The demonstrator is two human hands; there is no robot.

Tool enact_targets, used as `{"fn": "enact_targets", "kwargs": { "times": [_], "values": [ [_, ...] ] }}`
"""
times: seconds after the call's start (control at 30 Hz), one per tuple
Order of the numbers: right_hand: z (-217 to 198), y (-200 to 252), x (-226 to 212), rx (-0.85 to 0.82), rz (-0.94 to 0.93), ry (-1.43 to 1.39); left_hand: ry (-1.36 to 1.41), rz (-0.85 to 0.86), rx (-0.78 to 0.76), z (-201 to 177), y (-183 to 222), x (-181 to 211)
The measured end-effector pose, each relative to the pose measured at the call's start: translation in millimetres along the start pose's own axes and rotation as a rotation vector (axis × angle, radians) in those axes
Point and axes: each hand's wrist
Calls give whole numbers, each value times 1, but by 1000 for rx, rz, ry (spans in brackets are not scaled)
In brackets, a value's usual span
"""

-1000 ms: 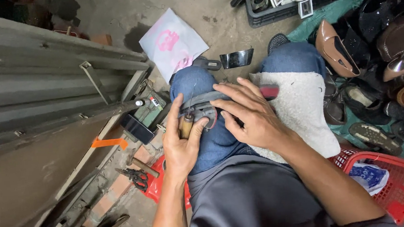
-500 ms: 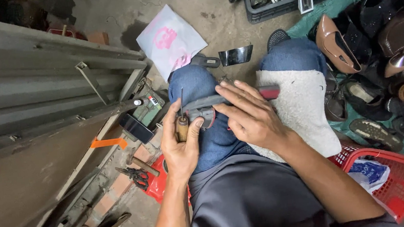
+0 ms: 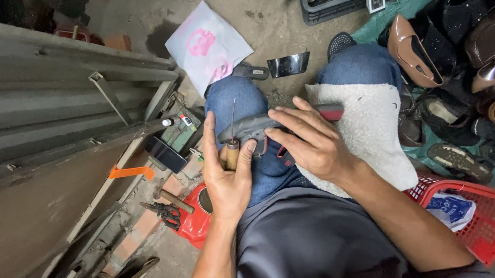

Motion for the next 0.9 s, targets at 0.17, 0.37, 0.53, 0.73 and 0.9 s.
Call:
{"fn": "enact_targets", "kwargs": {
  "times": [0.17, 0.37, 0.53, 0.73, 0.9],
  "values": [
    [-3, 2, -2, -24, 72, -46, 4, -29, 4, 9, 0, 10],
    [-5, 3, 1, -13, 80, -98, 93, -260, -27, 12, -9, 5],
    [-6, 1, -2, -69, 58, -85, 110, -289, 28, 15, -17, 6],
    [0, 5, -1, -74, -24, -23, 105, -213, -110, -10, -18, 16],
    [4, -1, 1, -83, -80, -6, 139, -224, -118, -35, -34, 0]
  ]
}}
Point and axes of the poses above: each hand's wrist, its own y-axis away from the middle knuckle, its own z-axis out of the palm, x = y × z, and after that the axes turned 14 degrees about x, right-handed
